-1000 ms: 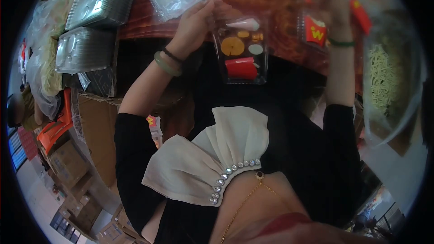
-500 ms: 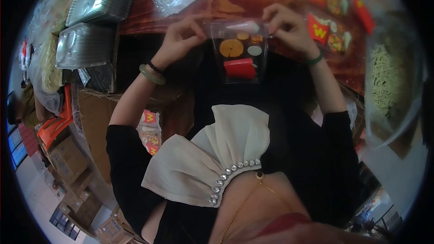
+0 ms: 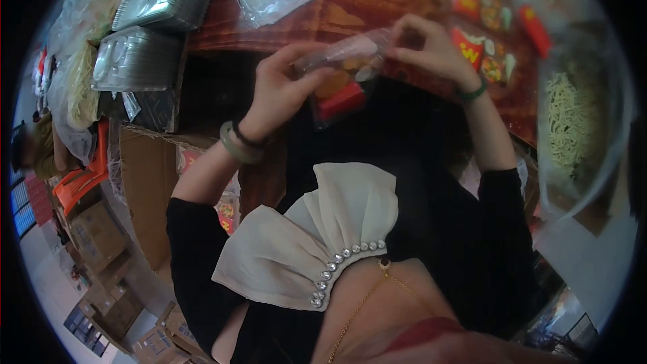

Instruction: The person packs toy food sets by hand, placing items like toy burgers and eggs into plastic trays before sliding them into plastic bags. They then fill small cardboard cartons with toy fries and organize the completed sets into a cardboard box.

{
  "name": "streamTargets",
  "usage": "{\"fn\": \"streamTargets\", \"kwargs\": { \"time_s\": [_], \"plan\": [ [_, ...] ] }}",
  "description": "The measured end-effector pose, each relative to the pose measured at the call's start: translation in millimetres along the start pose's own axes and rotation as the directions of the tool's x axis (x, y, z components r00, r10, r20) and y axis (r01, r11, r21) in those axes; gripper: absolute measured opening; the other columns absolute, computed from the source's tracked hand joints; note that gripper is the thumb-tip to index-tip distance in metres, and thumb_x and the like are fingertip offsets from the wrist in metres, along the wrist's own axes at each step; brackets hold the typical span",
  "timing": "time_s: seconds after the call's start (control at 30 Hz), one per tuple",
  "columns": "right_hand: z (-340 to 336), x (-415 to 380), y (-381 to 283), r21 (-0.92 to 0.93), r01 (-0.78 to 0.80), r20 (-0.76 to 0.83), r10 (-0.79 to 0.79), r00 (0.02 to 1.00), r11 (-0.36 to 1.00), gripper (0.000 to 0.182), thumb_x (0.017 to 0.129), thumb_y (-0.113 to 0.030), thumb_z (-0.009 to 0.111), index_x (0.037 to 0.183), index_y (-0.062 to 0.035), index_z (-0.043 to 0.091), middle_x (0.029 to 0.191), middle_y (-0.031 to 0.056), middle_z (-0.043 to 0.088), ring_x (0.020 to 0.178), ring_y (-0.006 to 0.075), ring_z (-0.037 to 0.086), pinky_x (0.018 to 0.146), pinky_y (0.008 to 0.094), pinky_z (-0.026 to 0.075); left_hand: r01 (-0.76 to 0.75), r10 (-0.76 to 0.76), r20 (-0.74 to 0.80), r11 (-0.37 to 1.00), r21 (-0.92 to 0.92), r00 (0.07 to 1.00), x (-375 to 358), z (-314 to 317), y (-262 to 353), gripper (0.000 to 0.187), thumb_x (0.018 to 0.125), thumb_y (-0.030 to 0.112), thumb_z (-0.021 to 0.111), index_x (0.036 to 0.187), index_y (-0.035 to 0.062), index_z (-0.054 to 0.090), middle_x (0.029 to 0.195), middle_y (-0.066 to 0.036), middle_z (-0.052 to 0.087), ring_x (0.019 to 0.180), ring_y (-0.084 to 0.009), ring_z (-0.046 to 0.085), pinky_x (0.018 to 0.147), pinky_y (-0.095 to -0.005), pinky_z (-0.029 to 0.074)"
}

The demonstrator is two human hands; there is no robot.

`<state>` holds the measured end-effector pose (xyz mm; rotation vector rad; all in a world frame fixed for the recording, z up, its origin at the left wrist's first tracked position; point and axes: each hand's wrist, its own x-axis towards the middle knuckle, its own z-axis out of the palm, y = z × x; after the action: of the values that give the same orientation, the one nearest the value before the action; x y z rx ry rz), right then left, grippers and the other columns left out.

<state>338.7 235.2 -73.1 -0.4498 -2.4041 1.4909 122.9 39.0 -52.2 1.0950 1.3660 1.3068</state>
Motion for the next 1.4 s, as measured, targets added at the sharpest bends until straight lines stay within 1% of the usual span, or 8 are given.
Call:
{"fn": "streamTargets", "kwargs": {
  "time_s": [0.1, 0.27, 0.47, 0.6, 0.67, 0.93, 1.0, 1.4],
  "plan": [
    [-16.9, 2.2, -16.4, 0.234, -0.521, 0.394, 0.41, 0.823, 0.821, 0.042, 0.087, -0.043, 0.059, 0.097, -0.0032, 0.058, 0.084, 0.0016, 0.061, 0.077, 0.0077, 0.059, 0.057, 0.0201, 0.047, -0.306, 0.371, -0.104, 0.869, 0.39, 0.923, -33.9, 3.1, 40.4, 0.031, 0.072, -0.005, 0.063, 0.103, -0.0019, 0.063, 0.098, -0.014, 0.067, 0.088, -0.0202, 0.066, 0.075, -0.0292, 0.053],
    [19.8, 6.2, -45.0, 0.505, -0.53, 0.628, 0.132, 0.767, 0.681, 0.042, 0.09, -0.039, 0.055, 0.104, 0.0011, 0.058, 0.093, 0.0087, 0.065, 0.076, 0.0099, 0.062, 0.058, 0.0217, 0.049, -0.76, 0.671, 0.38, 0.463, 0.456, 0.637, -51.1, 38.3, 47.1, 0.043, 0.066, 0.002, 0.074, 0.107, 0.0012, 0.06, 0.107, -0.017, 0.063, 0.096, -0.0331, 0.062, 0.081, -0.0386, 0.051],
    [3.9, 15.4, -41.0, 0.22, -0.403, 0.638, 0.181, 0.748, 0.888, 0.038, 0.081, -0.005, 0.067, 0.116, 0.0036, 0.055, 0.099, 0.0084, 0.065, 0.087, 0.0129, 0.064, 0.073, 0.0243, 0.052, -0.667, 0.555, 0.375, 0.566, 0.484, 0.743, -40.5, 37.4, 45.4, 0.055, 0.062, 0.016, 0.079, 0.112, 0.0067, 0.059, 0.123, -0.014, 0.053, 0.115, -0.0364, 0.049, 0.091, -0.0437, 0.044],
    [20.9, 4.0, -25.3, -0.177, -0.31, 0.631, 0.349, 0.693, 0.934, 0.037, 0.078, -0.015, 0.073, 0.109, 0.002, 0.06, 0.096, 0.0094, 0.066, 0.087, 0.0164, 0.064, 0.076, 0.0286, 0.052, -0.491, 0.322, 0.371, 0.602, 0.63, 0.871, -25.6, 27.2, -7.2, 0.048, 0.066, 0.015, 0.075, 0.11, 0.0043, 0.059, 0.122, -0.018, 0.053, 0.114, -0.0376, 0.048, 0.094, -0.0432, 0.043],
    [27.8, 5.1, -46.0, -0.521, 0.011, 0.292, 0.166, 0.942, 0.853, 0.051, 0.076, -0.038, 0.073, 0.111, -0.0033, 0.061, 0.097, 0.0131, 0.065, 0.088, 0.0257, 0.063, 0.079, 0.0355, 0.05, -0.485, 0.296, 0.386, 0.576, 0.658, 0.874, -20.9, 19.7, -30.0, 0.047, 0.067, 0.015, 0.074, 0.109, 0.0039, 0.059, 0.122, -0.018, 0.053, 0.114, -0.0374, 0.048, 0.094, -0.0432, 0.042],
    [28.0, 185.9, -63.9, -0.169, 0.438, 0.084, -0.43, 0.899, 0.883, 0.024, 0.089, -0.027, 0.058, 0.105, -0.0119, 0.068, 0.122, 0.0166, 0.055, 0.115, 0.0284, 0.051, 0.095, 0.0384, 0.039, -0.441, 0.373, 0.261, 0.564, 0.698, 0.89, 3.0, -23.1, -21.8, 0.04, 0.072, 0.013, 0.071, 0.109, 0.0032, 0.059, 0.122, -0.019, 0.052, 0.115, -0.0358, 0.048, 0.097, -0.0422, 0.041],
    [47.6, 237.2, -93.0, -0.409, 0.621, 0.03, -0.67, 0.741, 0.669, 0.029, 0.086, -0.03, 0.06, 0.106, -0.0124, 0.068, 0.117, 0.0159, 0.058, 0.111, 0.0288, 0.054, 0.096, 0.0438, 0.038, -0.408, 0.375, 0.215, 0.571, 0.713, 0.902, 8.0, -34.4, -17.0, 0.039, 0.073, 0.013, 0.071, 0.109, 0.0034, 0.059, 0.122, -0.019, 0.052, 0.115, -0.0355, 0.048, 0.096, -0.0419, 0.041],
    [141.1, 345.8, -125.7, -0.573, 0.533, 0.217, -0.512, 0.831, 0.622, 0.022, 0.086, -0.025, 0.058, 0.102, -0.0152, 0.068, 0.112, 0.0119, 0.061, 0.105, 0.0293, 0.058, 0.089, 0.0428, 0.041, -0.248, 0.607, -0.13, 0.497, 0.831, 0.784, 8.5, -117.2, -6.6, 0.034, 0.075, 0.012, 0.072, 0.106, 0.0068, 0.061, 0.117, -0.015, 0.056, 0.111, -0.0336, 0.052, 0.091, -0.0399, 0.044]
  ]
}}
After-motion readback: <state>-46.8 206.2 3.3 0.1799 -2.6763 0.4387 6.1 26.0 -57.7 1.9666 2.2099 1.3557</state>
